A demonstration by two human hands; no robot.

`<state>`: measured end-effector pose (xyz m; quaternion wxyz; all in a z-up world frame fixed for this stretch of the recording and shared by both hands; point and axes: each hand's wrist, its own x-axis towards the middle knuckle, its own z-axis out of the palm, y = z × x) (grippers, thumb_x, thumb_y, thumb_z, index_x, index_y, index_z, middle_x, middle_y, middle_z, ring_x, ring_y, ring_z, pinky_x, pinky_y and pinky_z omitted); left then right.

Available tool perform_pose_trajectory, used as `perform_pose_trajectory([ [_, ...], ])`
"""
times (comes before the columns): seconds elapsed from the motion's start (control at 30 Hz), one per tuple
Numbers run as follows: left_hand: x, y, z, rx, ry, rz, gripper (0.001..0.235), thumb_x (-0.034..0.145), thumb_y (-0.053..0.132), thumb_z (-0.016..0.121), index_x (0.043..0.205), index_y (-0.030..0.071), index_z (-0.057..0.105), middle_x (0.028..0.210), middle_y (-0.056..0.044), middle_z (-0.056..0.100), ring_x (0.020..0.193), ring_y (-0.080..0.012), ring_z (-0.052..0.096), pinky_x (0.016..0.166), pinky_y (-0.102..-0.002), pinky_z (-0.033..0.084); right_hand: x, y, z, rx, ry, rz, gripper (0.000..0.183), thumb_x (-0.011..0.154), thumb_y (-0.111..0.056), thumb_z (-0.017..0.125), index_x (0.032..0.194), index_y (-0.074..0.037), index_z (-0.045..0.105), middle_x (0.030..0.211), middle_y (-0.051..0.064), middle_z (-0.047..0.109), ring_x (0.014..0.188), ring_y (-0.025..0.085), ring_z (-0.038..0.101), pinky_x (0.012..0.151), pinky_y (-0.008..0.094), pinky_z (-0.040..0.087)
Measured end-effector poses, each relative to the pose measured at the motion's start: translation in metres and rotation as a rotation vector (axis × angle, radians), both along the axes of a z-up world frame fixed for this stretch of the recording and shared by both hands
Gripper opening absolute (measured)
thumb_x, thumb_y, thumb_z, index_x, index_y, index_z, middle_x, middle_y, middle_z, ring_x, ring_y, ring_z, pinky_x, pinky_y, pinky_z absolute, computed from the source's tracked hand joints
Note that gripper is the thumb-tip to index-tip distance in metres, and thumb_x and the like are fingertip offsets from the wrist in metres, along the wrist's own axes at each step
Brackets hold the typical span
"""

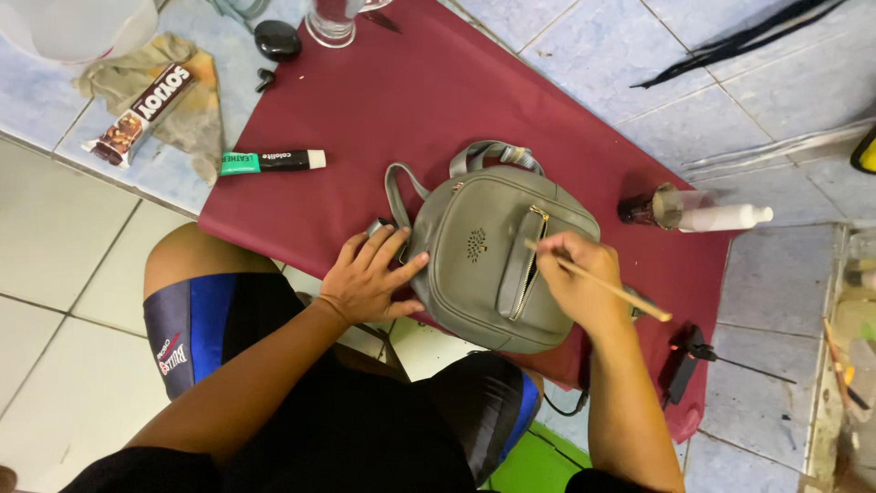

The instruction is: The person paints a gray bag with a brush, dipping it into a container of paint. They then use a hairdryer to dry the painted area and rub the surface with their hands.

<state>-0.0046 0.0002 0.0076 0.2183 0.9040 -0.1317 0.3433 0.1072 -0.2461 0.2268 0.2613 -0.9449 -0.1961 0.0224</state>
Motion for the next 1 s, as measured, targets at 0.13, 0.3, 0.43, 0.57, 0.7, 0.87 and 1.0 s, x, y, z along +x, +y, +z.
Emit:
perform_pose_trajectory([
  [0.13, -0.001, -0.001, -0.001, -0.034, -0.011, 0.004, 0.074, 0.096, 0.077, 0.034, 0.155, 0.033, 0.043, 0.147, -0.016, 0.053, 0.133, -0.0337, 0.055, 0.103, -0.052, 0.039, 0.007, -0.003, -0.001, -0.016, 0.025, -0.059, 0.011, 0.077, -0.004, 0.071, 0.083, -0.01, 0.078, 0.068, 0.01, 0.072, 0.067, 0.023, 0.068, 0.066, 0.038, 0.054],
  [0.3, 0.0, -0.002, -0.002, -0.029, -0.017, 0.01, 0.074, 0.096, 0.077, 0.033, 0.156, 0.034, 0.042, 0.147, -0.015, 0.053, 0.133, -0.0331, 0.055, 0.104, -0.053, 0.04, 0.021, -0.006, -0.017, -0.1, -0.012, 0.018, 0.012, 0.08, -0.006, 0.072, 0.087, -0.011, 0.079, 0.071, 0.011, 0.073, 0.069, 0.029, 0.071, 0.065, 0.04, 0.054],
  [0.43, -0.001, -0.001, 0.0, -0.026, -0.017, 0.018, 0.074, 0.096, 0.077, 0.034, 0.156, 0.034, 0.042, 0.146, -0.015, 0.053, 0.133, -0.0328, 0.055, 0.104, -0.052, 0.039, 0.021, 0.001, 0.001, -0.149, 0.037, 0.006, 0.008, 0.079, -0.01, 0.071, 0.083, -0.011, 0.078, 0.07, 0.013, 0.072, 0.071, 0.031, 0.072, 0.064, 0.043, 0.053],
  [0.57, -0.001, -0.001, 0.001, -0.027, -0.016, 0.009, 0.074, 0.096, 0.077, 0.036, 0.156, 0.034, 0.042, 0.147, -0.015, 0.054, 0.133, -0.033, 0.055, 0.104, -0.052, 0.04, 0.024, 0.0, -0.008, -0.111, -0.057, 0.012, 0.01, 0.083, -0.009, 0.07, 0.089, -0.011, 0.078, 0.075, 0.013, 0.073, 0.076, 0.031, 0.073, 0.068, 0.042, 0.054],
  [0.7, -0.001, -0.001, 0.002, -0.024, -0.015, 0.011, 0.075, 0.096, 0.077, 0.037, 0.156, 0.033, 0.042, 0.147, -0.016, 0.053, 0.133, -0.0333, 0.054, 0.104, -0.052, 0.04, 0.008, 0.004, 0.004, -0.103, 0.148, 0.05, 0.011, 0.077, -0.007, 0.07, 0.084, -0.011, 0.078, 0.067, 0.012, 0.074, 0.069, 0.027, 0.073, 0.065, 0.043, 0.054],
  [0.87, 0.0, 0.0, 0.001, -0.021, -0.015, 0.008, 0.076, 0.095, 0.077, 0.036, 0.156, 0.033, 0.043, 0.146, -0.015, 0.054, 0.133, -0.033, 0.055, 0.104, -0.052, 0.04, 0.008, -0.01, -0.006, 0.046, 0.02, -0.058, 0.014, 0.085, -0.004, 0.07, 0.089, -0.013, 0.079, 0.067, 0.009, 0.071, 0.066, 0.017, 0.066, 0.064, 0.032, 0.052],
  [1.0, -0.001, -0.001, -0.001, -0.02, -0.006, 0.007, 0.076, 0.095, 0.078, 0.036, 0.156, 0.033, 0.043, 0.147, -0.015, 0.053, 0.133, -0.0333, 0.054, 0.104, -0.052, 0.039, -0.004, -0.024, -0.011, 0.106, 0.175, 0.013, 0.011, 0.081, -0.002, 0.071, 0.081, -0.011, 0.078, 0.058, 0.005, 0.069, 0.06, 0.01, 0.057, 0.06, 0.032, 0.052],
])
